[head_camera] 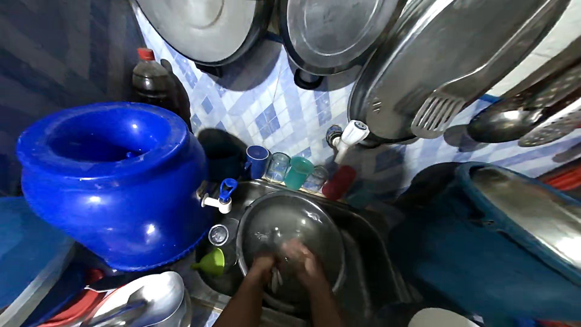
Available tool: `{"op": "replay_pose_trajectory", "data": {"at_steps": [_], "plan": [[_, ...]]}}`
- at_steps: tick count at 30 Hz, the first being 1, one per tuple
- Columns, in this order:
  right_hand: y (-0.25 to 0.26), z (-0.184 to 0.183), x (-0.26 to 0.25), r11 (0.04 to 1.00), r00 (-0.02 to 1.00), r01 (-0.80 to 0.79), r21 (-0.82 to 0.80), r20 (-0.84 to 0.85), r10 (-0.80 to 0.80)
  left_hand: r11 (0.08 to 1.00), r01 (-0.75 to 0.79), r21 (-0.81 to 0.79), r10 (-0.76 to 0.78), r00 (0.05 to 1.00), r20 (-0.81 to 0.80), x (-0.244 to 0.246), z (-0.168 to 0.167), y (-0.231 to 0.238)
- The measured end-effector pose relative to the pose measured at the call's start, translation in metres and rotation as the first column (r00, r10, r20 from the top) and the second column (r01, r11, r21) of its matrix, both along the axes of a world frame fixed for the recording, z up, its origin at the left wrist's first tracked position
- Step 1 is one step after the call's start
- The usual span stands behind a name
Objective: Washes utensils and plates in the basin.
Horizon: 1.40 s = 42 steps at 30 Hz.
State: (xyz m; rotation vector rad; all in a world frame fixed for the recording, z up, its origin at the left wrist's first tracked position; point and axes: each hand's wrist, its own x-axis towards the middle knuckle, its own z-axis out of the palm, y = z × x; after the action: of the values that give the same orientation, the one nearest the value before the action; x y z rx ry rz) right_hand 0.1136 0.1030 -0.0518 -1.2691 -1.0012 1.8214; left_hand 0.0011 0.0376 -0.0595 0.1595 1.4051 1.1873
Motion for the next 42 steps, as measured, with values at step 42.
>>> {"op": "replay_pose_trajectory", "data": {"at_steps": [42], "plan": [[0.050,0.040,-0.014,0.704,0.606,-0.686,0.183,0.680,0.413,0.938,0.221,0.267,-0.181,0.970,-0.164,0.006,0.007,0.000]]}}
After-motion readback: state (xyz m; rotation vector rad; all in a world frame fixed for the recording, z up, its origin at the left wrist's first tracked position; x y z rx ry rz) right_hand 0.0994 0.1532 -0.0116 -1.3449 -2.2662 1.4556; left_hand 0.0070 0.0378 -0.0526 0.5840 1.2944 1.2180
